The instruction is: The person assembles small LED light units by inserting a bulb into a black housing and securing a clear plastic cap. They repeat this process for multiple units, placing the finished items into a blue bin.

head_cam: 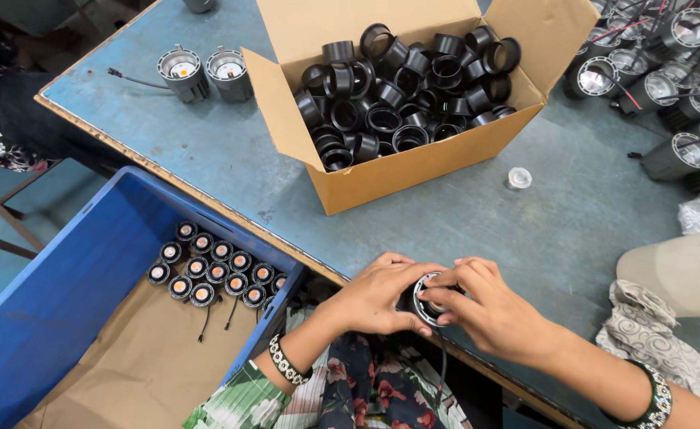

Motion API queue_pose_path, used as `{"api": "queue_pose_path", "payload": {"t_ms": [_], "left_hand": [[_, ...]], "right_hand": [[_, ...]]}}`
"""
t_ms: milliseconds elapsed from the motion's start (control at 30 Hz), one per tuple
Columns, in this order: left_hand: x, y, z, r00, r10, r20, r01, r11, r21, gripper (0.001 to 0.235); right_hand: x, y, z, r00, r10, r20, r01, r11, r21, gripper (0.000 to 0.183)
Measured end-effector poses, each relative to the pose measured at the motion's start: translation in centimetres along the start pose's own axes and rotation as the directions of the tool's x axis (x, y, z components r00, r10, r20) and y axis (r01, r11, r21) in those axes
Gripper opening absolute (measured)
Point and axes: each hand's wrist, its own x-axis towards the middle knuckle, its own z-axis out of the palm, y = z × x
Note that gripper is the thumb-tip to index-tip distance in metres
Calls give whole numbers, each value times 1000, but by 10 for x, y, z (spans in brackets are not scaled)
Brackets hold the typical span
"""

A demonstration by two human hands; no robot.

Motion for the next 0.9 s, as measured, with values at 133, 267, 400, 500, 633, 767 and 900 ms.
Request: {"api": "queue_pose_path", "payload": {"t_ms": [133,267,400,500,633,767,900], "left_hand": [[-1,5,-1,999,20,-29,-19,1000,21,86],[-4,4,2,999,10,-32,-9,1000,17,87],[-4,3,10,995,33,-95,-26,998,64,90],[-13,10,18,980,40,-193,-18,993,113,89],[-19,15,33,963,-15,-270,45,993,105,86],[-24,18,42,942,-55,-330,90,992,93,85],[-22,24,44,929,-21,-369,81,985,150,86]], "right_hand": [[0,1,2,999,36,-16,-36,999,-7,39],[-5,-1,7,997,57,-46,-58,998,-25,39],[-8,0,9,995,48,-90,-53,997,-56,39],[-2,-7,10,990,109,-88,-113,992,-48,43],[-6,-8,11,990,112,-87,-119,990,-75,44],[-9,-2,16,992,107,-74,-113,990,-89,43],[-6,-6,9,990,108,-87,-118,987,-108,44]]}}
